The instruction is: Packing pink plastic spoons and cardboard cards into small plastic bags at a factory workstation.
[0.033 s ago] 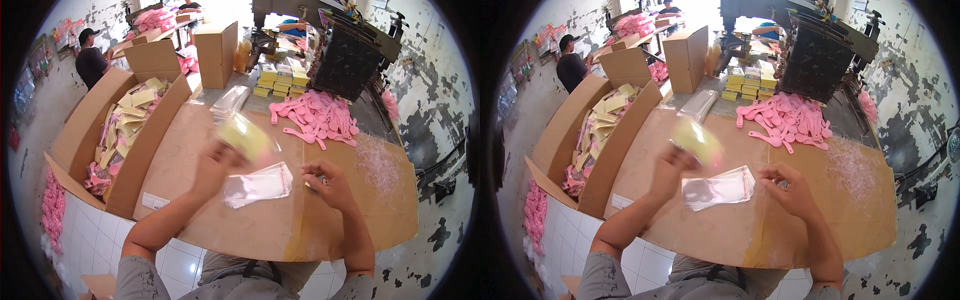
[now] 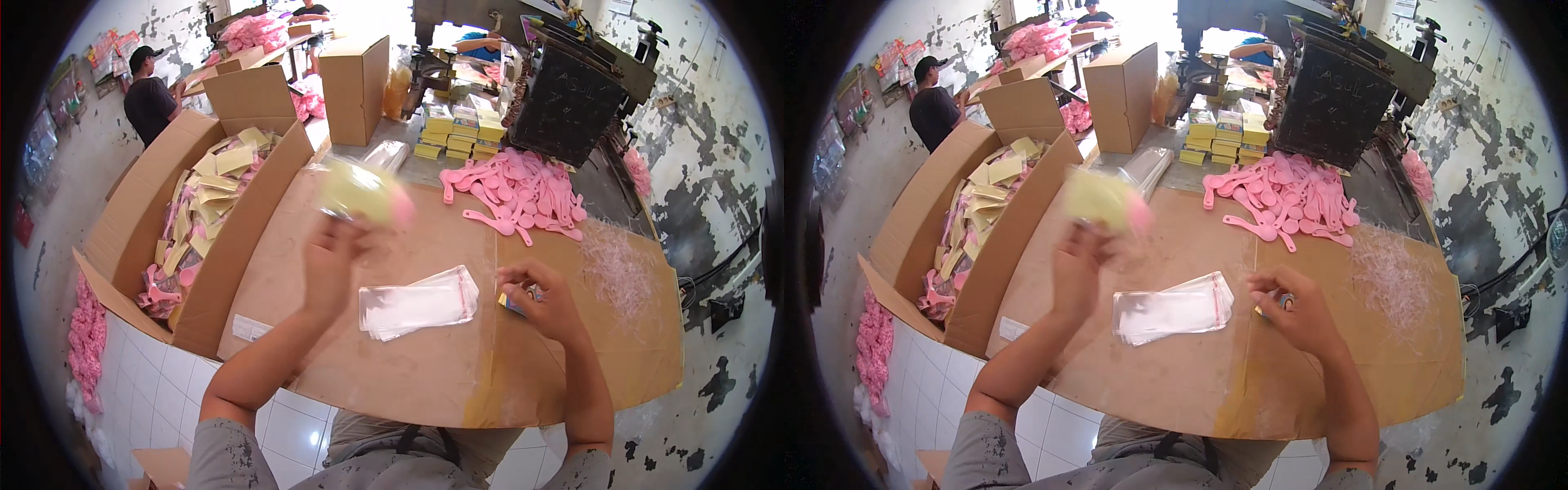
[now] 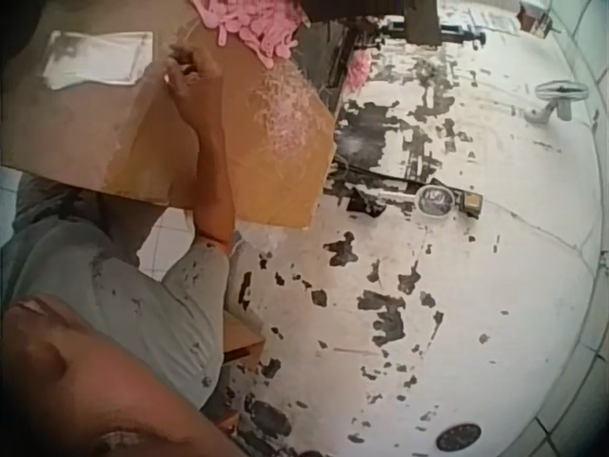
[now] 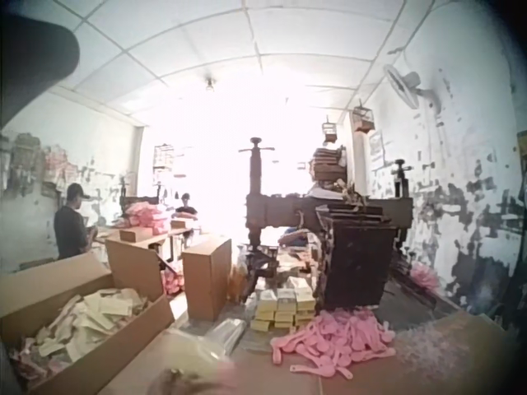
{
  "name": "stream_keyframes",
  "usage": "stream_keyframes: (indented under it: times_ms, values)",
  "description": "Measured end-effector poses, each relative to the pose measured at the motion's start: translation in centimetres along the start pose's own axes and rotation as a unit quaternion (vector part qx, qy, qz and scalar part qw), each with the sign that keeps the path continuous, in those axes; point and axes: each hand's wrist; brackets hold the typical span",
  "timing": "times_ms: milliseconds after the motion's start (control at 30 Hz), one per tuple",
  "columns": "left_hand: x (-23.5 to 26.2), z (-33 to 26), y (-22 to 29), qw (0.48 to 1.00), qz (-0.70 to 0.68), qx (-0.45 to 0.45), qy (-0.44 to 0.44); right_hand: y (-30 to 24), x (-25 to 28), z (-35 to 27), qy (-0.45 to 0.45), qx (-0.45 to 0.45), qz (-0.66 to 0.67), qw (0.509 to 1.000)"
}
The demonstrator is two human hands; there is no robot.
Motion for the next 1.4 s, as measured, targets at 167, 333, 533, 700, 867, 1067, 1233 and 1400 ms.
stream_keyframes:
  times_ms: [167, 333, 533, 700, 867, 1067, 1233, 1400]
  values:
    - [1.2, 1.4, -0.7, 0.987, -0.151, -0.046, 0.023, 2.2, 3.7, -1.2, 0.049, 0.008, -0.228, 0.972]
    - [-0.5, -2.1, -4.8, 0.826, 0.483, -0.101, -0.273, 4.0, 5.1, -2.5, 0.014, -0.045, -0.292, 0.955]
    - [-1.0, -2.1, -5.3, 0.794, 0.504, -0.150, -0.305, 4.1, 5.5, -2.3, 0.043, -0.070, -0.211, 0.974]
    - [-1.5, -2.0, -5.6, 0.851, 0.447, -0.056, -0.270, 5.7, 5.7, -2.7, 0.093, -0.036, -0.177, 0.979]
    - [-1.2, -2.0, -5.5, 0.833, 0.480, -0.097, -0.258, 3.3, 1.9, -2.8, 0.145, -0.031, -0.020, 0.989]
    - [-1.5, -1.9, -5.4, 0.816, 0.488, -0.148, -0.272, 2.4, -3.9, -1.8, 0.010, 0.110, -0.121, 0.987]
    - [-1.1, -1.8, -4.8, 0.893, 0.373, -0.123, -0.221, 2.5, -4.9, -2.0, -0.024, 0.135, -0.316, 0.939]
    - [-1.3, -1.4, -3.0, 0.958, 0.110, 0.162, -0.209, 2.0, -5.0, -2.1, -0.020, 0.094, -0.267, 0.959]
Point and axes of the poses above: each hand's wrist, its own z-axis towards the middle knuckle, its own x-axis out of the back of the hand, y = z × x, and after that the axes turned 4 degrees about -y, right-handed
